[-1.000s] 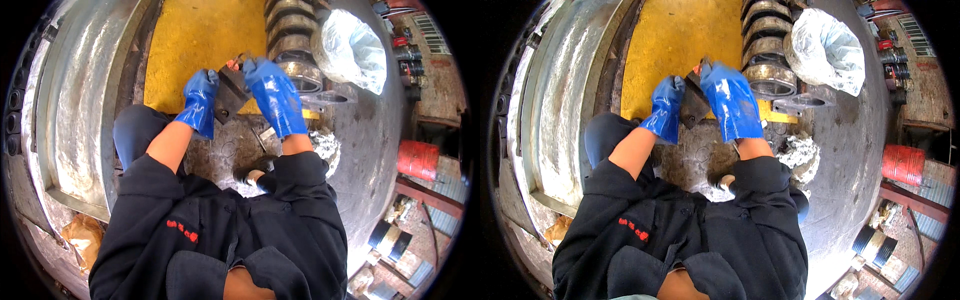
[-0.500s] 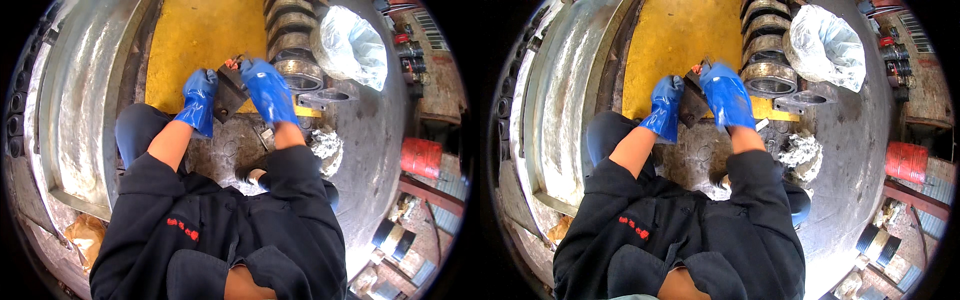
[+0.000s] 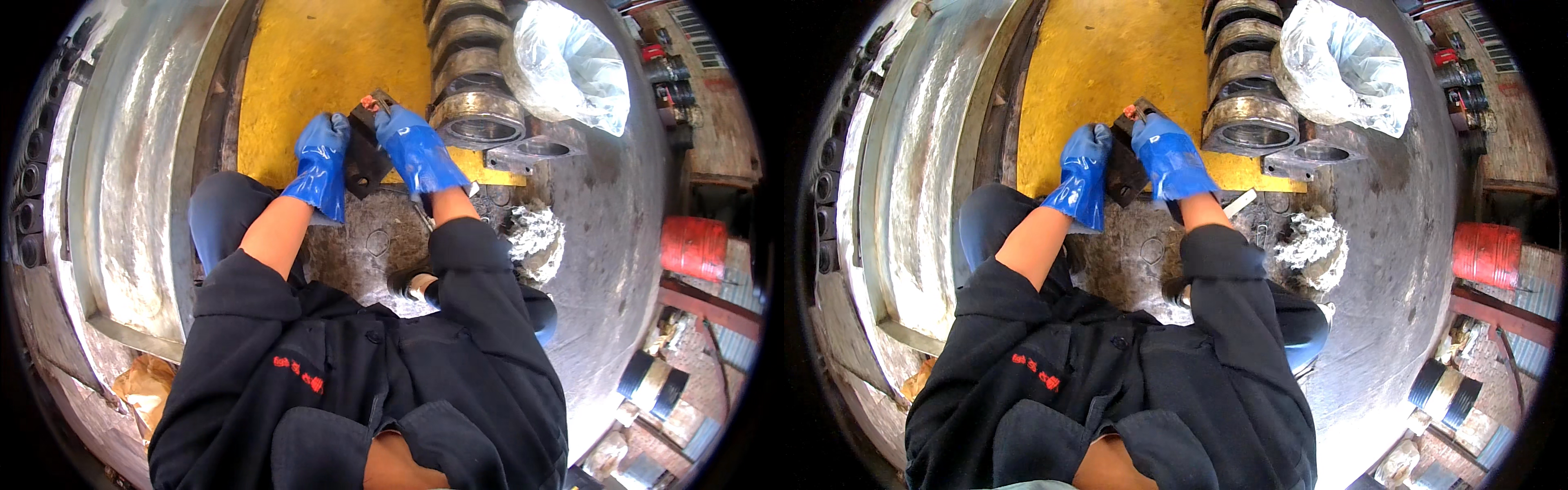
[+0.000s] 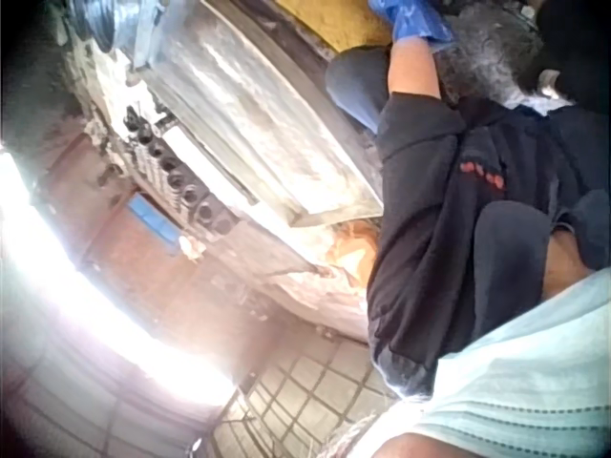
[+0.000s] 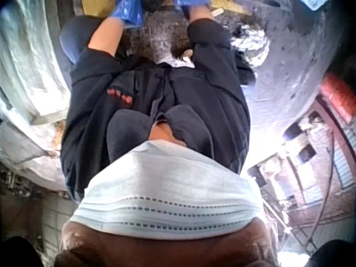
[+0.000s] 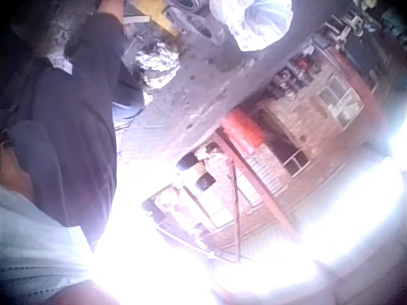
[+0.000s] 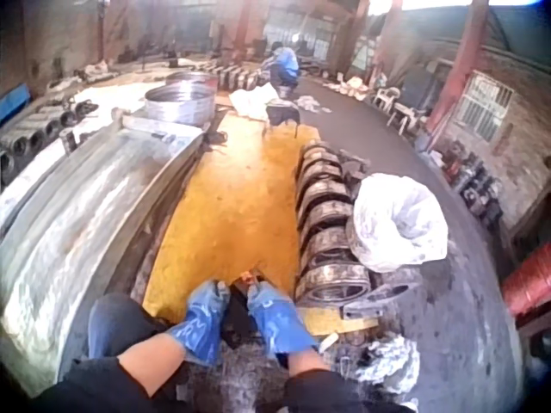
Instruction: The person sits on the floor and uses a metal file to scrape and clean the surface of a circular metal ring. They then switch to a rectangular metal block, using the file and a bent metal wire to clean its surface and holes.
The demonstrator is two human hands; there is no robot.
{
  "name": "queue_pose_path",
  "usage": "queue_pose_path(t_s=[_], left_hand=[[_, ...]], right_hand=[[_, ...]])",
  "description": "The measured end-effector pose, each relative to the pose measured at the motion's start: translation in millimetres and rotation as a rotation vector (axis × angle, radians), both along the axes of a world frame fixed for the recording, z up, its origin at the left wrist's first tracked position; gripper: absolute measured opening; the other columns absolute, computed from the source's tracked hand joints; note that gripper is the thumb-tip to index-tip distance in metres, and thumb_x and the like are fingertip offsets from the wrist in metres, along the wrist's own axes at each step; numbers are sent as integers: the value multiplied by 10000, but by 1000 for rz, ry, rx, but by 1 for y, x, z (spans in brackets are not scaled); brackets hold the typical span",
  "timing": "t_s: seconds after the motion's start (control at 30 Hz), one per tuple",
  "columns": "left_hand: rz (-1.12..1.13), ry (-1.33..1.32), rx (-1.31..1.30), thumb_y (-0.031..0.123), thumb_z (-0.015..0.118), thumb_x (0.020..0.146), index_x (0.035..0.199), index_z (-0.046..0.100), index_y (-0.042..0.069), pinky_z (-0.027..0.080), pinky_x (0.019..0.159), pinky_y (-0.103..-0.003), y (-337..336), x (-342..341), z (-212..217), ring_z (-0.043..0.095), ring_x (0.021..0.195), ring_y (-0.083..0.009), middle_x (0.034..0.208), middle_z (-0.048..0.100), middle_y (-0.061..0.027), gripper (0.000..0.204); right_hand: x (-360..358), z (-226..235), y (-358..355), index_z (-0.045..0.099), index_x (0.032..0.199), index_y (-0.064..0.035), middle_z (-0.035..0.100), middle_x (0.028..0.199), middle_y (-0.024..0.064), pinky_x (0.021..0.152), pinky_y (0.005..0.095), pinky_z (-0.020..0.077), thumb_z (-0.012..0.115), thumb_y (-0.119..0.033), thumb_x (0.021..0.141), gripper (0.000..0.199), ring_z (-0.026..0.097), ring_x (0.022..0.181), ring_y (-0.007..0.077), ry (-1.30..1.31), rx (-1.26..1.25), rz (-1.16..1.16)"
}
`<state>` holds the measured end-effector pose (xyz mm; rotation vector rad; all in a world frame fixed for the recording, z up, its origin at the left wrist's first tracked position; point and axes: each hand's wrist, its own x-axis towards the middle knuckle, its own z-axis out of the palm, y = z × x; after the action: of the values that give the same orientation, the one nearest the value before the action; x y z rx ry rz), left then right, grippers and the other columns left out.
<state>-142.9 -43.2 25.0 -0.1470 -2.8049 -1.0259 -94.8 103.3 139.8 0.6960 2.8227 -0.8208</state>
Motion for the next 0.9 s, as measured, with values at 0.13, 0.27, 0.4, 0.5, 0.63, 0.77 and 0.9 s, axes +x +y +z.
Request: queue_pose_path(t_s=[0.13, 0.27, 0.4, 0.5, 0.63, 0.77, 0.9], left_hand=[[-45, -17, -17, 441, 509, 945, 928, 698, 55, 521, 809, -501, 0, -3, 0, 660, 900, -427, 914, 693, -222, 431], [-31, -87, -16, 450, 487, 960, 946, 698, 43, 511, 795, -530, -13, -1, 2, 652, 887, -460, 918, 687, -252, 458], [-46, -63, -48, 444, 483, 964, 953, 697, 29, 507, 796, -538, -9, -2, -4, 646, 892, -469, 927, 683, -264, 468], [-76, -5, 21, 436, 480, 968, 943, 688, 11, 508, 789, -538, -1, 0, -4, 643, 884, -476, 923, 678, -271, 474], [-67, 11, -25, 429, 487, 971, 934, 679, -9, 508, 763, -535, -20, -6, -3, 635, 866, -487, 900, 663, -288, 480], [-73, -33, -44, 406, 510, 970, 933, 678, -9, 509, 753, -513, -4, 3, 4, 639, 865, -476, 904, 670, -278, 449], [-82, -26, 11, 373, 529, 967, 973, 688, -6, 514, 770, -501, -7, 2, 5, 650, 881, -458, 922, 678, -271, 411]], right_hand=[[13, 55, -1, 673, 1118, -15, 696, 1019, 259, 864, 468, 525, 469, -453, 975, 504, 674, 969, 413, 19, -55, 33], [58, 112, 22, 678, 1105, -61, 711, 940, 216, 786, 431, 544, 512, -382, 971, 385, 695, 879, 346, 116, -175, -36], [105, 127, 77, 666, 1066, -95, 689, 889, 235, 751, 480, 536, 558, -394, 973, 331, 683, 862, 404, 520, -6, -233], [122, 148, 121, 658, 1113, -108, 687, 860, 225, 703, 476, 533, 574, -361, 983, 297, 692, 822, 395, 621, 204, -470], [92, 109, 176, 671, 1076, -93, 699, 855, 223, 709, 480, 532, 561, -329, 983, 277, 689, 826, 414, 805, 60, -600], [66, 49, 248, 649, 924, -67, 679, 769, 225, 632, 550, 503, 558, -362, 967, 311, 657, 703, 452, 800, 400, -632], [44, 20, 243, 634, 956, -116, 674, 772, 206, 648, 545, 526, 555, -374, 956, 270, 677, 714, 422, 669, 655, -556]])
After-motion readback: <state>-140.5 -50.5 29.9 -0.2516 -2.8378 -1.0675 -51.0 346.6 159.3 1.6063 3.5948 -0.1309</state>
